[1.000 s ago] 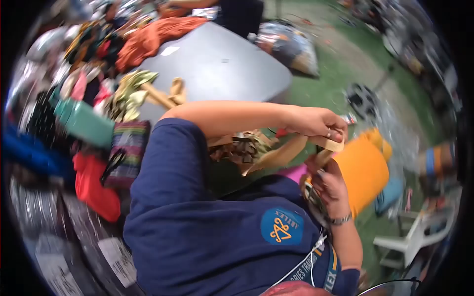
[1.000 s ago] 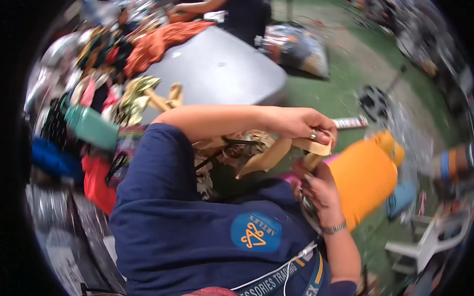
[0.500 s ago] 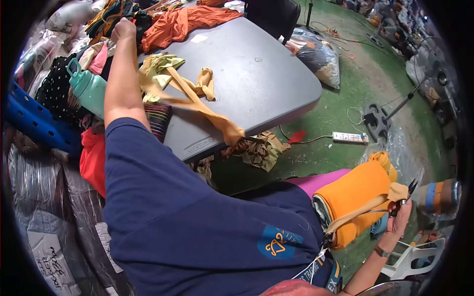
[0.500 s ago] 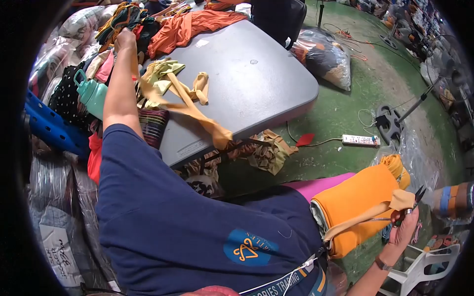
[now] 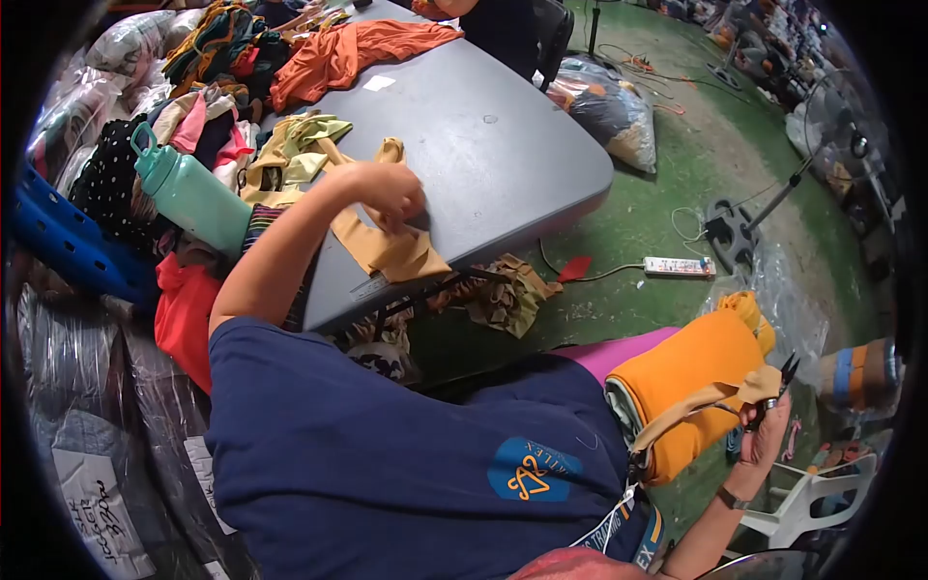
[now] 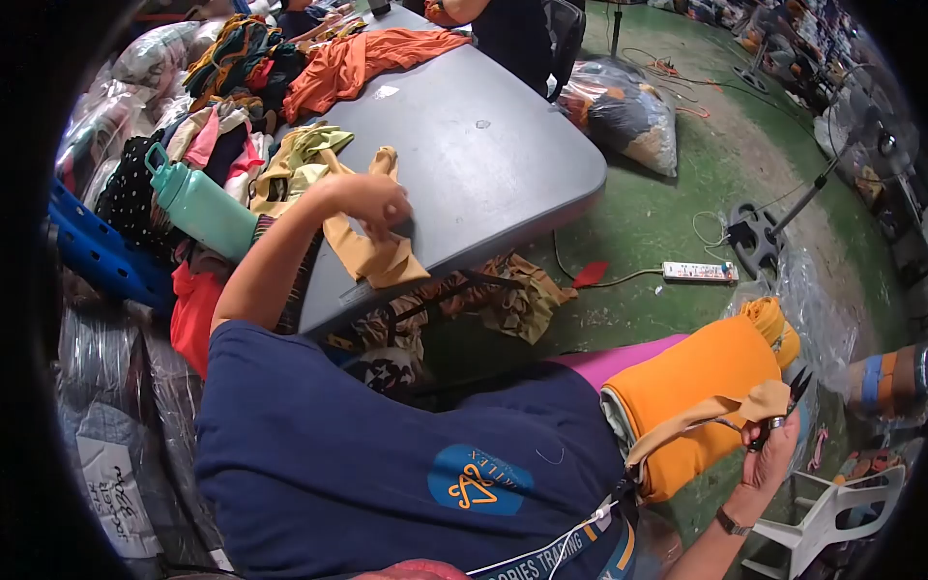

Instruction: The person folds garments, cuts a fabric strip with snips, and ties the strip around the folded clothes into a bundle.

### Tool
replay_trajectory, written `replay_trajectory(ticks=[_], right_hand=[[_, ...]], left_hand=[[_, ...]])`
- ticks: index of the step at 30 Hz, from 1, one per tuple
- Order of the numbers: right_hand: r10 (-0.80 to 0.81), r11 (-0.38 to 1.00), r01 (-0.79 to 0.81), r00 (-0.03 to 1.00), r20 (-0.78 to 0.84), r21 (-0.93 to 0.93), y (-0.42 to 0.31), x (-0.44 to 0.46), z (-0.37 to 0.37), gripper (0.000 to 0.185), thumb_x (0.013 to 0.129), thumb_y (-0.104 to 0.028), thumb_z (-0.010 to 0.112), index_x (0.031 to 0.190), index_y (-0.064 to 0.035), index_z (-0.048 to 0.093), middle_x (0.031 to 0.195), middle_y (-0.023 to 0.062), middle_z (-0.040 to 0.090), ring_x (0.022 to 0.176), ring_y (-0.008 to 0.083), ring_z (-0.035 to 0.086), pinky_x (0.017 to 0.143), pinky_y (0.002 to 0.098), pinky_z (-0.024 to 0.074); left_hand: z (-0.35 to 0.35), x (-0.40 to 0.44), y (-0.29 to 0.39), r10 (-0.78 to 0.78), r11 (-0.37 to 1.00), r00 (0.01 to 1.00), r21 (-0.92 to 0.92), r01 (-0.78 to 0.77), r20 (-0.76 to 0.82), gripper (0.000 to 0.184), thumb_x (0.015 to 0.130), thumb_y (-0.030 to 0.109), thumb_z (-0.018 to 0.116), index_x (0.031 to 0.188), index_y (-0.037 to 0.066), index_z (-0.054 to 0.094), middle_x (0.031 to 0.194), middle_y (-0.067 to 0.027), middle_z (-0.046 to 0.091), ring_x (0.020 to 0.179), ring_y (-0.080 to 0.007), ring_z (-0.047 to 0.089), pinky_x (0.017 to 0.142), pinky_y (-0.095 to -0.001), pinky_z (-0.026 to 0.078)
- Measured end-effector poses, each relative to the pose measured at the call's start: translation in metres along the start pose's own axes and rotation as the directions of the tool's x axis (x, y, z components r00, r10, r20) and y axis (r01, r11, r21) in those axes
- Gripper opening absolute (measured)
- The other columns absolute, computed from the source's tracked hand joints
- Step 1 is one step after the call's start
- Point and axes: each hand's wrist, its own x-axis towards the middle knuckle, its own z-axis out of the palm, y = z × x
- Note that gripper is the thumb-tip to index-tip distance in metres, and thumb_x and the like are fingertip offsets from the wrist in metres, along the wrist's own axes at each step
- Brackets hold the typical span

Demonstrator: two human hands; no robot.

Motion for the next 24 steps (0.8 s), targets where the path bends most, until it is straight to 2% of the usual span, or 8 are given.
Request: replay_trajectory(ticks=[3, 5, 6, 9, 11, 14, 17, 24], right_hand=[[-0.046, 0.998, 0.046, 0.999, 0.002, 0.045, -0.006, -0.002, -0.002, 0.021, 0.086, -0.016, 0.046, 0.104, -0.0040, 0.045, 0.076, 0.0028, 0.052, 0.049, 0.0055, 0.043, 0.039, 0.0178, 0.0347], [-0.063, 0.996, 0.060, 0.998, 0.028, 0.071, -0.018, 0.000, 0.014, 0.023, 0.086, -0.016, 0.045, 0.106, -0.0038, 0.045, 0.079, 0.0042, 0.054, 0.049, 0.0056, 0.043, 0.040, 0.0175, 0.0347], [-0.075, 0.993, 0.073, 0.997, 0.023, 0.094, -0.029, 0.001, 0.034, 0.024, 0.086, -0.016, 0.045, 0.107, -0.0032, 0.044, 0.079, 0.0048, 0.054, 0.049, 0.0057, 0.043, 0.040, 0.0175, 0.0345], [-0.123, 0.981, 0.098, 0.981, 0.149, 0.165, -0.057, 0.011, 0.093, 0.027, 0.085, -0.014, 0.044, 0.109, -0.0019, 0.043, 0.082, 0.0066, 0.055, 0.049, 0.0061, 0.043, 0.039, 0.0175, 0.0338], [-0.155, 0.979, 0.095, 0.920, 0.359, 0.178, -0.073, 0.021, 0.124, 0.027, 0.084, -0.012, 0.043, 0.109, -0.0016, 0.043, 0.082, 0.0073, 0.055, 0.048, 0.0066, 0.043, 0.039, 0.0175, 0.0328], [-0.088, 0.993, 0.047, 0.902, 0.422, 0.107, -0.097, 0.028, 0.166, 0.021, 0.084, -0.016, 0.048, 0.101, -0.0038, 0.048, 0.072, 0.0032, 0.052, 0.045, 0.0053, 0.039, 0.036, 0.0161, 0.0283], [0.057, 0.863, 0.108, 0.950, 0.306, -0.494, -0.112, 0.045, 0.165, 0.022, 0.078, -0.017, 0.057, 0.096, -0.0044, 0.051, 0.070, -0.0007, 0.050, 0.053, 0.0029, 0.042, 0.042, 0.0147, 0.0299], [0.478, 0.350, 0.259, 0.777, 0.409, -0.900, -0.108, 0.123, 0.141, 0.027, 0.065, -0.003, 0.062, 0.091, -0.0037, 0.055, 0.069, -0.0021, 0.049, 0.063, 0.0059, 0.045, 0.057, 0.0205, 0.0384]], left_hand=[[-0.019, -0.011, -0.019, -0.519, 0.851, 0.854, 0.072, 0.520, -0.035, 0.008, 0.061, 0.007, 0.061, 0.065, 0.002, 0.059, 0.062, -0.0106, 0.057, 0.059, -0.0235, 0.056, 0.052, -0.0330, 0.044], [-0.030, 0.000, -0.014, -0.374, 0.828, 0.755, 0.172, 0.533, -0.538, 0.006, 0.064, 0.003, 0.057, 0.068, 0.000, 0.060, 0.062, -0.0115, 0.057, 0.061, -0.0248, 0.057, 0.057, -0.0339, 0.046], [-0.049, 0.020, -0.004, -0.384, 0.881, 0.860, 0.146, 0.450, -0.337, 0.019, 0.066, 0.006, 0.059, 0.084, -0.001, 0.060, 0.076, -0.0141, 0.059, 0.078, -0.0264, 0.057, 0.069, -0.0355, 0.045], [-0.075, 0.051, 0.136, 0.418, 0.856, 0.771, -0.075, -0.511, -0.481, 0.074, 0.064, 0.033, 0.072, 0.123, 0.006, 0.037, 0.121, -0.0166, 0.044, 0.113, -0.0271, 0.041, 0.094, -0.0352, 0.034], [-0.061, 0.087, 0.202, 0.632, 0.499, 0.618, -0.365, -0.786, -0.468, 0.099, 0.061, 0.037, 0.075, 0.133, 0.009, 0.013, 0.129, -0.0167, 0.034, 0.117, -0.0311, 0.036, 0.098, -0.0395, 0.030], [-0.043, 0.117, 0.270, 0.755, -0.199, 0.374, -0.731, -0.652, -0.539, 0.062, 0.073, 0.027, 0.068, 0.116, 0.002, 0.032, 0.100, -0.0127, 0.053, 0.096, -0.0225, 0.051, 0.084, -0.0329, 0.041], [-0.034, 0.124, 0.284, 0.806, -0.224, 0.490, -0.937, -0.267, -0.332, 0.026, 0.088, 0.026, 0.046, 0.096, 0.002, 0.043, 0.055, 0.0016, 0.031, 0.048, -0.0138, 0.048, 0.056, -0.0334, 0.048], [-0.003, 0.182, 0.237, 0.557, 0.103, 0.824, -0.976, -0.190, -0.102, 0.013, 0.076, 0.007, 0.039, 0.084, 0.005, 0.049, 0.053, -0.0018, 0.039, 0.044, -0.0154, 0.045, 0.044, -0.0331, 0.042]])
